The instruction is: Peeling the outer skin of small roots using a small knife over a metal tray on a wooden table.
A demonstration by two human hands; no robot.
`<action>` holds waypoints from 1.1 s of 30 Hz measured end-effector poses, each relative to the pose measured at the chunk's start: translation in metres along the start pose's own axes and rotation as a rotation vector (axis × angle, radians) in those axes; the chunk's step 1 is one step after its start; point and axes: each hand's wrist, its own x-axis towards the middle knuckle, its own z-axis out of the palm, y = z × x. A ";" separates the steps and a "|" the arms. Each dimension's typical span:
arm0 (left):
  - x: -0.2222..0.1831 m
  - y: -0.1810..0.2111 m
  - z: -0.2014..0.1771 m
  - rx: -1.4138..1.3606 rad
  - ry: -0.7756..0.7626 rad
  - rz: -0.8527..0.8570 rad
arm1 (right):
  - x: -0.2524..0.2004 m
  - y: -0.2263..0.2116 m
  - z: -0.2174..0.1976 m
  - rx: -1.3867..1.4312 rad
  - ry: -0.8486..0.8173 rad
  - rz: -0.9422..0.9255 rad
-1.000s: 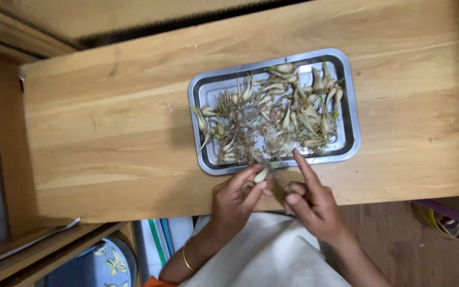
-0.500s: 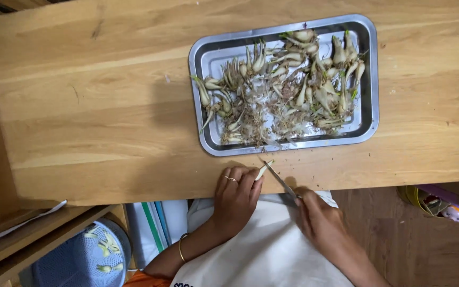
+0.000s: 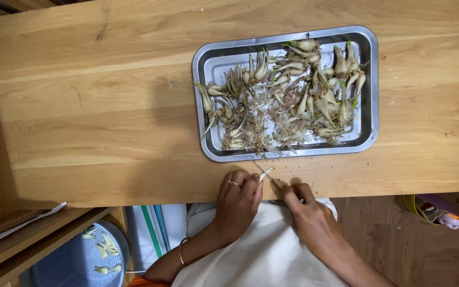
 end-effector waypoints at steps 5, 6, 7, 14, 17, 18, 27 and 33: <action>0.008 -0.004 -0.027 -0.060 0.028 -0.128 | -0.004 0.038 0.025 0.019 0.136 -0.090; 0.008 -0.005 -0.040 -0.132 -0.053 -0.218 | -0.003 0.046 0.032 0.069 0.246 -0.168; 0.006 -0.011 -0.058 -0.130 -0.043 -0.226 | -0.002 0.045 0.025 0.061 0.243 -0.177; -0.105 -0.068 -0.224 0.006 -0.436 -0.679 | 0.018 0.031 -0.010 0.256 0.527 -0.650; -0.145 -0.079 -0.257 0.451 -0.598 -1.116 | 0.018 0.026 -0.022 0.212 0.554 -0.658; -0.149 -0.081 -0.264 0.716 -0.696 -1.401 | 0.020 0.024 -0.027 0.156 0.590 -0.656; -0.350 -0.249 -0.231 0.927 -0.946 -1.477 | 0.041 0.017 -0.017 -0.186 0.585 -0.525; -0.057 -0.041 -0.239 0.342 -0.818 -1.526 | 0.058 0.023 -0.010 -0.228 0.467 -0.557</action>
